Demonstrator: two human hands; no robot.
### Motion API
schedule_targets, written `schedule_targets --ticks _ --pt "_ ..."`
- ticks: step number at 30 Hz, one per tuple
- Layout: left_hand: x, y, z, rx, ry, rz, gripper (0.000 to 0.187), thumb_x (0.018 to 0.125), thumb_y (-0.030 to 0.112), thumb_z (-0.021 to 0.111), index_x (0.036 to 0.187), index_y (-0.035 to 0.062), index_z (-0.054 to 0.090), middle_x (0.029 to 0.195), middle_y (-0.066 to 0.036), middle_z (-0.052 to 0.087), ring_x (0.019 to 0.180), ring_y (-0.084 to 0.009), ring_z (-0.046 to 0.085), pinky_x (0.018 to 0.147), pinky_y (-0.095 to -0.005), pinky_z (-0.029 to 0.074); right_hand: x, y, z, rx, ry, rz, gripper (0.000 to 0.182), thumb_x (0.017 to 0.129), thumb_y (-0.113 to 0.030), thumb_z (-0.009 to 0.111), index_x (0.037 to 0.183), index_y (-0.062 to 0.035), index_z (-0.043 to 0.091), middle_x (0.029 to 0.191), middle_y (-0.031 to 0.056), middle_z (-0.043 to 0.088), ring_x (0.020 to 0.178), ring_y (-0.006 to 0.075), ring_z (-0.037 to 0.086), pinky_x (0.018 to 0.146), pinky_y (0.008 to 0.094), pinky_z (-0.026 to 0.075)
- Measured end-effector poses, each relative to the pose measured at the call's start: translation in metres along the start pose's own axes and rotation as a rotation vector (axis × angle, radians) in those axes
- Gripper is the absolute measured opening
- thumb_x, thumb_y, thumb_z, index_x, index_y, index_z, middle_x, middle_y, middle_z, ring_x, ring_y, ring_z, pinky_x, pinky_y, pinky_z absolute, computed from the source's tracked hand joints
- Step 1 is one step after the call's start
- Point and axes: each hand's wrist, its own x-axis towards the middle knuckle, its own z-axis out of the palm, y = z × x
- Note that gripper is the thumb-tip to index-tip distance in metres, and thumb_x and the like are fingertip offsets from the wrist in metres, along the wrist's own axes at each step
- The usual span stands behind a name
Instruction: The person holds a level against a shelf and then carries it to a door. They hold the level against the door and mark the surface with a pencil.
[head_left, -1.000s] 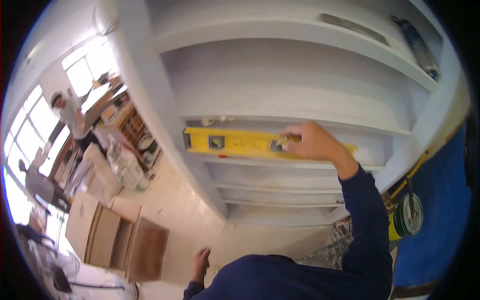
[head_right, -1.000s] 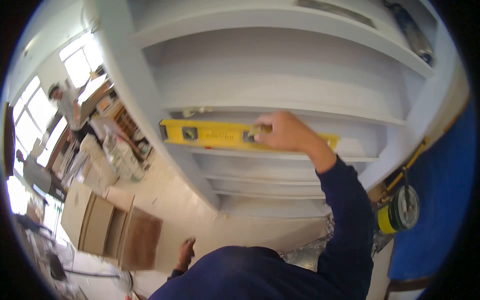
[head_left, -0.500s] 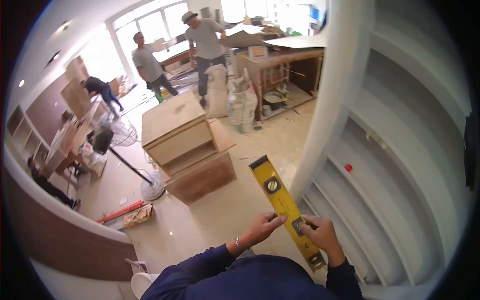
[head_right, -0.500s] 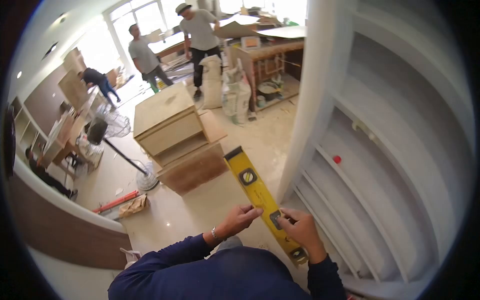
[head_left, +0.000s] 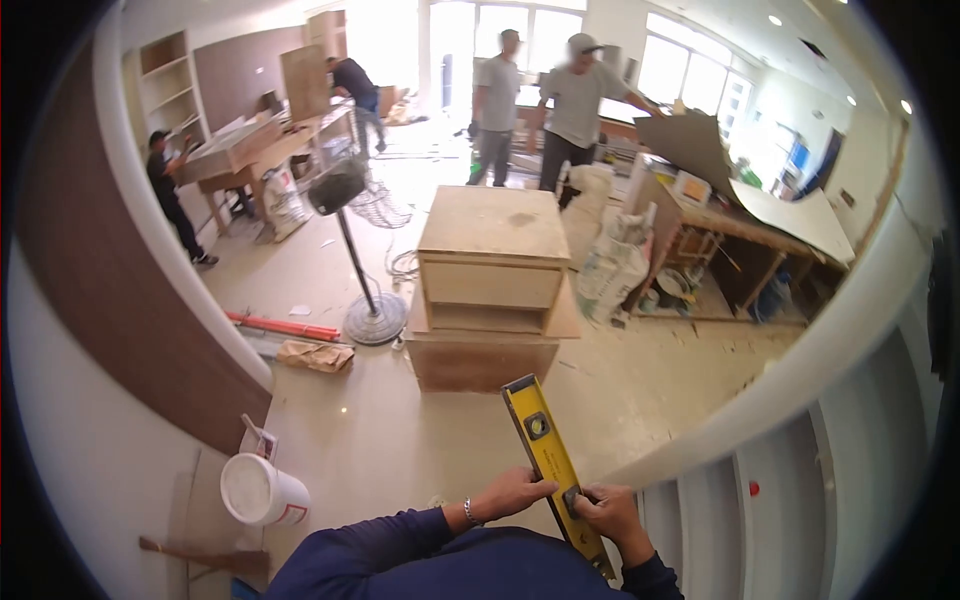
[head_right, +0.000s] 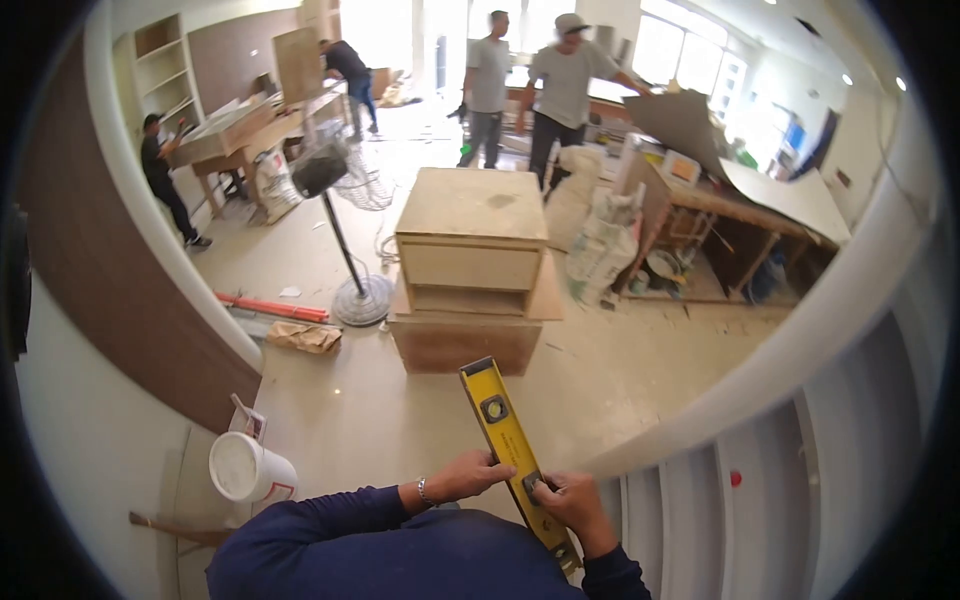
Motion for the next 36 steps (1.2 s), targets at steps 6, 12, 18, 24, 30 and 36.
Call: schedule_targets --ticks 6,12,18,24,30,36 --pt "-0.008 -0.017 -0.079 -0.063 0.168 -0.010 0.050 0.087 0.042 0.057 0.107 -0.0026 0.065 0.099 -0.016 0.068 0.094 -0.0240 0.064 0.085 -0.0335 0.048 0.079 -0.059 0.044 -0.037 -0.138 -0.005 0.026 0.078 -0.021 0.062 0.093 -0.0012 0.071 0.073 0.0158 0.068 0.063 0.0193 0.067 0.062 0.0289 0.053" --pt "-0.036 -0.037 -0.159 -0.187 0.387 0.092 0.050 0.089 0.044 0.057 0.107 -0.0022 0.065 0.098 -0.014 0.068 0.093 -0.0236 0.064 0.083 -0.0330 0.049 0.157 -0.097 0.113 -0.072 -0.236 -0.154 0.026 0.078 -0.021 0.061 0.091 -0.0010 0.071 0.069 0.0150 0.067 0.060 0.0186 0.066 0.059 0.0288 0.052" --pt "-0.085 -0.077 -0.218 -0.330 0.844 0.206 0.035 0.089 0.032 0.060 0.095 -0.0017 0.068 0.066 -0.002 0.060 0.058 -0.0100 0.054 0.053 -0.0266 0.045 0.220 -0.158 0.200 -0.171 -0.481 -0.387 0.026 0.079 -0.018 0.062 0.091 0.0027 0.071 0.070 0.0118 0.069 0.060 0.0140 0.064 0.061 0.0271 0.052" --pt "-0.157 -0.119 -0.240 -0.722 1.156 0.124 0.031 0.091 0.029 0.059 0.084 -0.0011 0.061 0.053 0.003 0.044 0.041 -0.0061 0.038 0.039 -0.0244 0.031 0.246 -0.215 0.295 -0.045 -0.870 -0.380 0.032 0.082 -0.021 0.062 0.101 0.0025 0.069 0.081 0.0141 0.070 0.069 0.0138 0.065 0.065 0.0291 0.051" --pt "-0.217 -0.155 -0.237 -1.010 1.431 0.127 0.028 0.091 0.028 0.059 0.080 0.0020 0.057 0.051 0.005 0.039 0.039 -0.0058 0.033 0.037 -0.0238 0.027 0.245 -0.266 0.380 -0.124 -1.285 -0.234 0.038 0.090 -0.031 0.061 0.114 -0.0022 0.065 0.081 0.0030 0.066 0.061 0.0099 0.056 0.053 0.0240 0.046" --pt "-0.233 -0.177 -0.262 -1.123 1.576 0.145 0.036 0.091 0.027 0.057 0.061 0.0157 0.040 0.046 0.008 0.031 0.035 -0.0045 0.029 0.034 -0.0238 0.024 0.270 -0.283 0.451 -0.168 -1.497 -0.483 0.042 0.089 -0.038 0.062 0.112 -0.0028 0.065 0.082 0.0083 0.067 0.063 0.0132 0.060 0.056 0.0277 0.049"
